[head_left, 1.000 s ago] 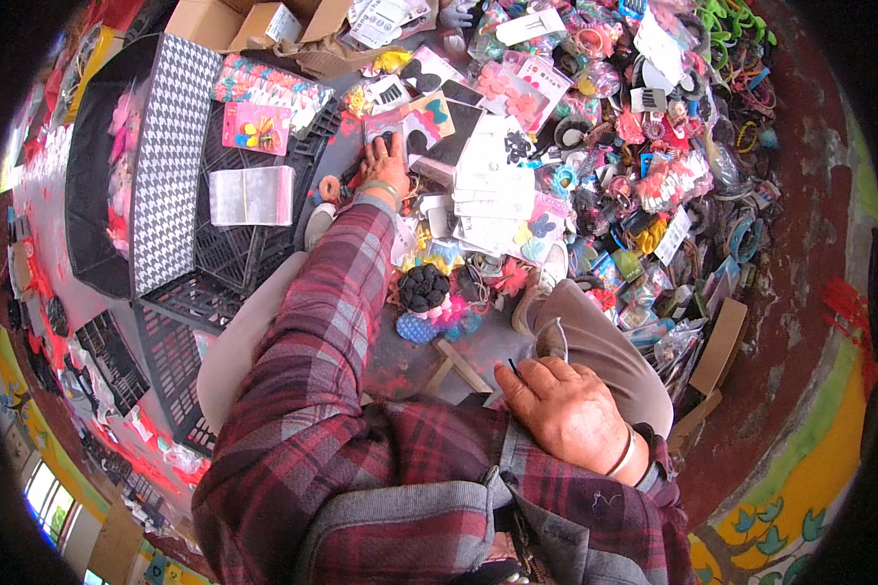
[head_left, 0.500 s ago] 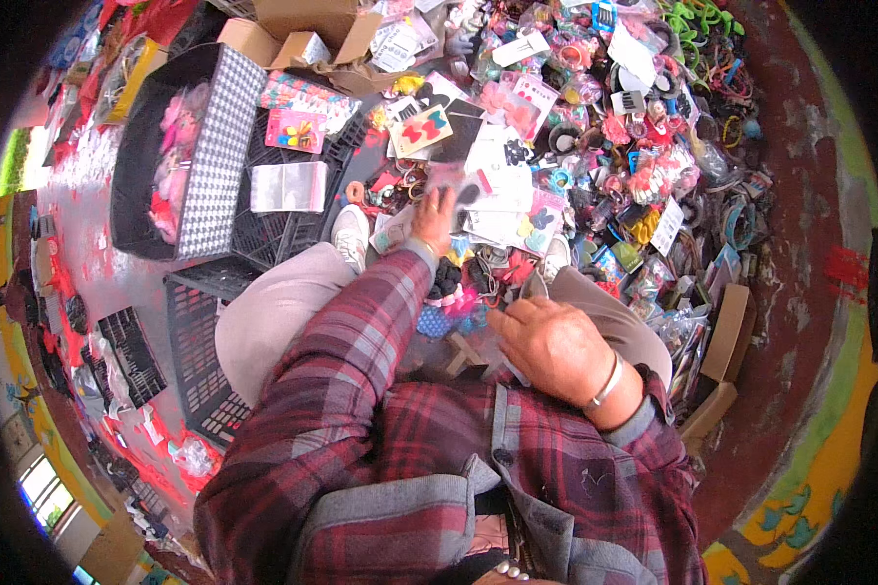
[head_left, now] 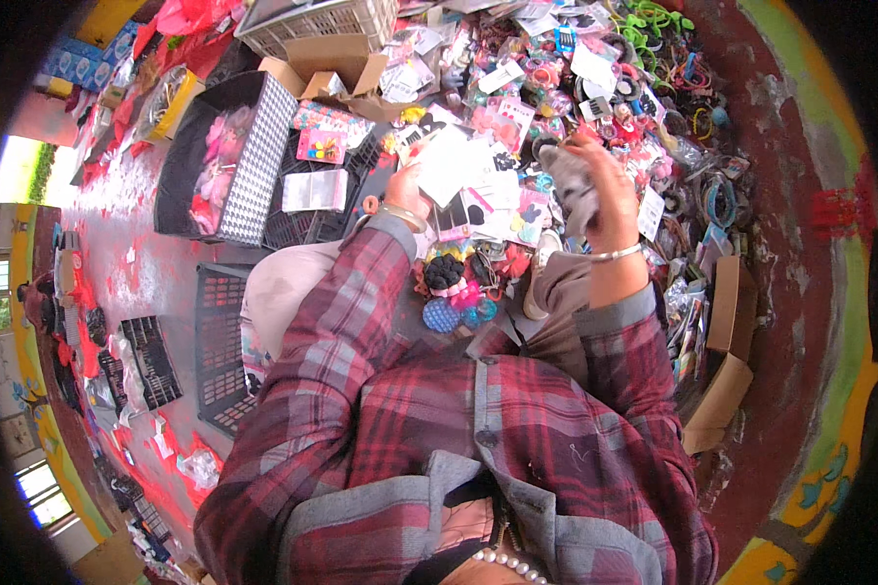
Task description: The person picks up individual hair bows and accessories from a pile on the floor, places them onto cardboard backing cards, and sorts them into plastic bins.
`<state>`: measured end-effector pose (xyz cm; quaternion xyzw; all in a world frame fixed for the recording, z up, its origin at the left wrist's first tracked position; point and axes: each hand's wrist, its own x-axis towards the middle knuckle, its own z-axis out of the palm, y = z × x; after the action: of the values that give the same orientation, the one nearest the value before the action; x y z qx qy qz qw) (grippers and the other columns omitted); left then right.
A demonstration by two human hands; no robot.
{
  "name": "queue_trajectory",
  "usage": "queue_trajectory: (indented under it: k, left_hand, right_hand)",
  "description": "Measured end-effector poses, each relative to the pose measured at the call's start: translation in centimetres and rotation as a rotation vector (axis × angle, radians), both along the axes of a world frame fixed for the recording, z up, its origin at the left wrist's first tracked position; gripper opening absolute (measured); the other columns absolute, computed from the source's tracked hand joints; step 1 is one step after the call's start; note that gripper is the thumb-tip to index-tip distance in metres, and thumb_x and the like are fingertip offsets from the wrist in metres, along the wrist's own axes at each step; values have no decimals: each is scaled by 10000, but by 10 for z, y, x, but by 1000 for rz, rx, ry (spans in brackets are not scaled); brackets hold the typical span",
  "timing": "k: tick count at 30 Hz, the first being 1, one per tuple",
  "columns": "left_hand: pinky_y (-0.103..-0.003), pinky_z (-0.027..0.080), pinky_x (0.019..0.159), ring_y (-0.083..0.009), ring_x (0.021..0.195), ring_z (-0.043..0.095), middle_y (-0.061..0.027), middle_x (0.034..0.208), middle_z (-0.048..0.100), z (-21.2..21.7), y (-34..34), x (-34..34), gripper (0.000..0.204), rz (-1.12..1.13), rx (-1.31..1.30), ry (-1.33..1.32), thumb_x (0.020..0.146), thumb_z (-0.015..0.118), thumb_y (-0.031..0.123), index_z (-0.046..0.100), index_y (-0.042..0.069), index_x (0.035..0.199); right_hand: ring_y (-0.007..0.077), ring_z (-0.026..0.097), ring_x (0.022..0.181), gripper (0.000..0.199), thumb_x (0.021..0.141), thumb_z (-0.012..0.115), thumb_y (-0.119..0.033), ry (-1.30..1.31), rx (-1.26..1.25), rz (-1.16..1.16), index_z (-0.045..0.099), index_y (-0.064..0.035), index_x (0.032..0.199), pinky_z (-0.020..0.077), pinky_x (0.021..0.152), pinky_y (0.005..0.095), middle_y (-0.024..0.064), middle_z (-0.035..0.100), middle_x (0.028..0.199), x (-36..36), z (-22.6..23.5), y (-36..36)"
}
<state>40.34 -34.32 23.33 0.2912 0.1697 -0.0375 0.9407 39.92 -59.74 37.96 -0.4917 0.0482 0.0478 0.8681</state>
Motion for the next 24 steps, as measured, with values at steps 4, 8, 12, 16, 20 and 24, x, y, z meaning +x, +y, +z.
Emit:
queue_trajectory:
  k: [4,8,12,16,20,24]
  left_hand:
    - [-487,365,995,-327,1154,489,-181,1252,495,79,4,-13,452,6,-94,-24,856,402,121,399,-58,1271]
    - [-460,307,1042,-335,1204,439,-198,1309,444,141,-7,-30,500,-149,-184,-307,872,358,169,350,-52,1320]
    - [-418,323,1038,-288,1196,450,-159,1322,440,164,-15,-31,510,-267,-418,-534,921,364,324,378,8,1321]
    - [-457,299,1042,-298,1248,389,-123,1356,407,187,-13,-39,612,-86,-298,-315,933,289,509,353,57,1341]
    - [-406,341,1013,-250,1190,452,-99,1302,462,154,-3,-24,508,-117,-189,-370,928,411,365,383,36,1313]
    - [-407,390,984,-282,1132,496,-136,1232,505,141,5,-18,639,-149,-205,-382,805,576,389,398,7,1286]
  right_hand:
    - [278,595,944,305,866,557,-161,95,596,-3,540,10,1118,516,809,364,178,579,1085,22,0,-15]
    - [197,560,1003,420,876,535,-96,-317,219,-88,442,-11,1277,458,872,311,114,554,1156,10,37,41]
    - [284,491,1172,424,807,565,-69,-1112,-765,-137,516,-45,1227,335,1014,390,146,526,1240,-1,45,111]
    - [376,385,1236,453,782,606,-256,-1113,-1169,-104,533,-65,1186,218,1045,542,158,485,1259,-1,55,128]
    - [398,410,1209,421,796,597,-204,-1062,-977,-40,537,-26,1172,324,1019,444,211,481,1249,16,32,119]
    - [385,440,1188,414,793,593,-195,-1122,-910,11,539,-11,1160,356,1002,432,221,482,1241,13,32,116]
